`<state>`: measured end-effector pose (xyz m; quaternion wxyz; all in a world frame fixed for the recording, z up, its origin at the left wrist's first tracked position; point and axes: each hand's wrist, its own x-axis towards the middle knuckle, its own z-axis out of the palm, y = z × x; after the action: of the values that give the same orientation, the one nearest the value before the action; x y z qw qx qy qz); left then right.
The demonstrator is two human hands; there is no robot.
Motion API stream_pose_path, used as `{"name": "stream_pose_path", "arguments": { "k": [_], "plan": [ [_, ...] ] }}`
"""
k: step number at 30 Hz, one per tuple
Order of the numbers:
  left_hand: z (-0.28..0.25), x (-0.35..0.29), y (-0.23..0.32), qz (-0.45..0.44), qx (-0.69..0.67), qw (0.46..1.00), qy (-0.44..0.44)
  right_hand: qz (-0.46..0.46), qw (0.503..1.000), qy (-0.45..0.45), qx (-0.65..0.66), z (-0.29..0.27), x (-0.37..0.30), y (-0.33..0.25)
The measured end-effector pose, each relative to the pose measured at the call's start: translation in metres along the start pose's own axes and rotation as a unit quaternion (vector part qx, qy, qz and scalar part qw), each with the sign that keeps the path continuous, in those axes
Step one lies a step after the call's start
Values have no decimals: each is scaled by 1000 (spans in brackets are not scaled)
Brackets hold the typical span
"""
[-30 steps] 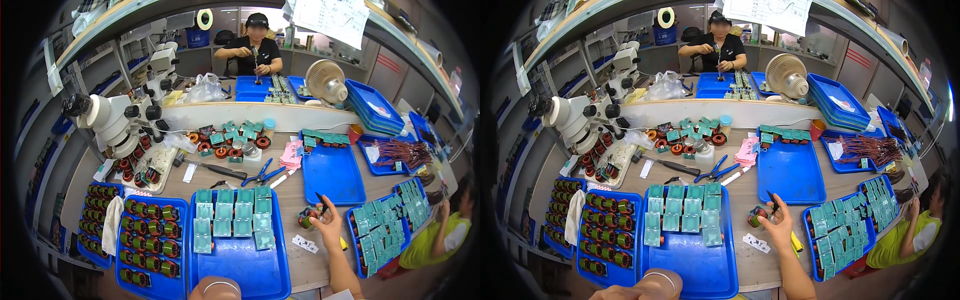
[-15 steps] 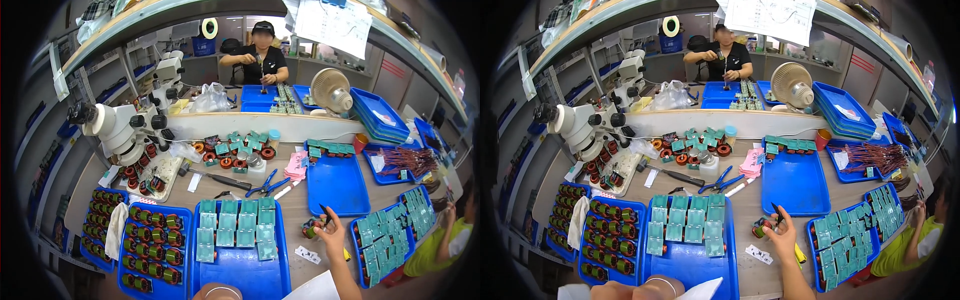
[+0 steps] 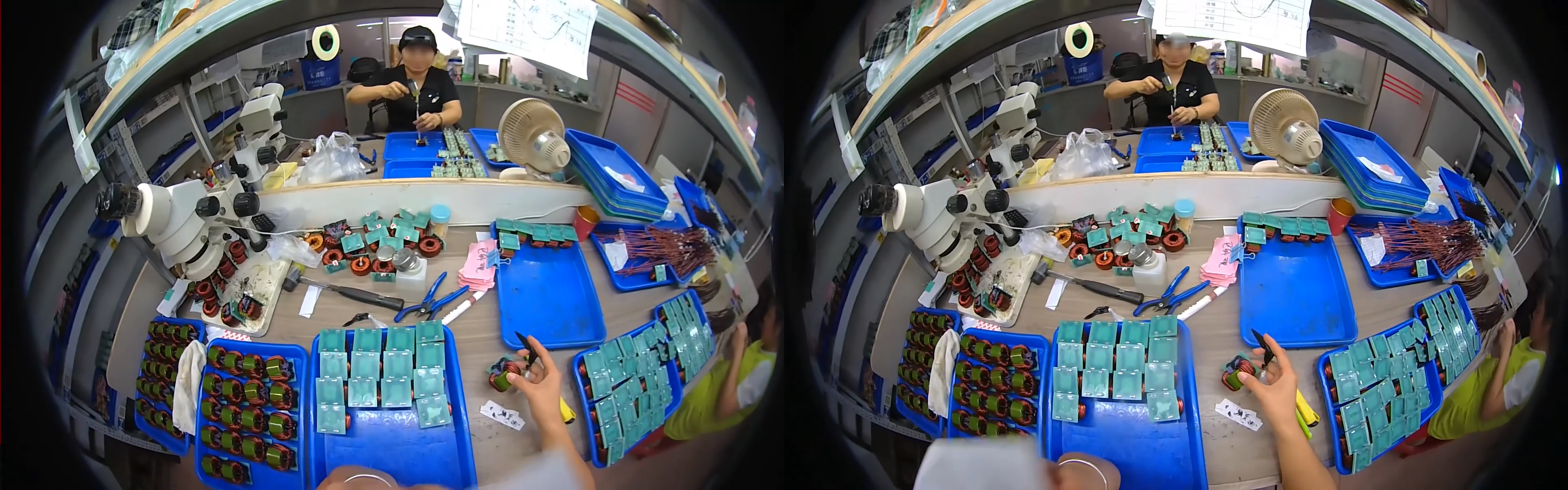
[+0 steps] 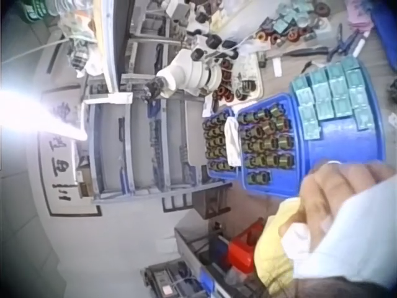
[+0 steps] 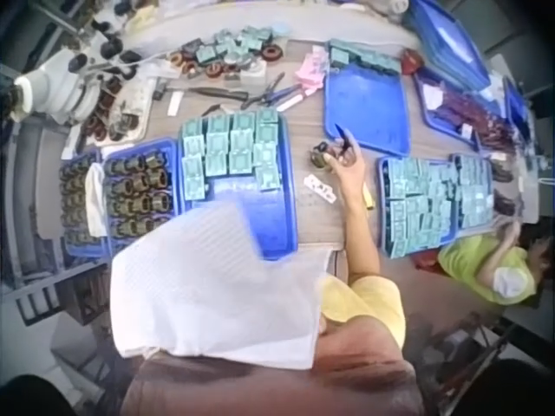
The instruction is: The recorder is assembling and inspecting toroidal inductors at an electronics workbench.
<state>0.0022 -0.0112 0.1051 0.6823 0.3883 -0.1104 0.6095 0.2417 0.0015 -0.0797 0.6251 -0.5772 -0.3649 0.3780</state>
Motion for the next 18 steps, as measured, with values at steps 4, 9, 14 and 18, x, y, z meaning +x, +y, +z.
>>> {"name": "stream_pose_path", "arguments": {
  "k": [4,9,14,18],
  "plan": [
    [13,9,4,-47,16,999,20,-5,1000,1,29,0,1,-2],
    [21,14,-30,-85,-151,985,-3,-15,1000,15,2,7,-2,-15],
    [24,17,-37,-85,-160,976,116,19,1000,3,10,2,0,-8],
    [23,31,-41,-123,-174,959,186,32,999,14,-5,0,1,-8]
  ]
}}
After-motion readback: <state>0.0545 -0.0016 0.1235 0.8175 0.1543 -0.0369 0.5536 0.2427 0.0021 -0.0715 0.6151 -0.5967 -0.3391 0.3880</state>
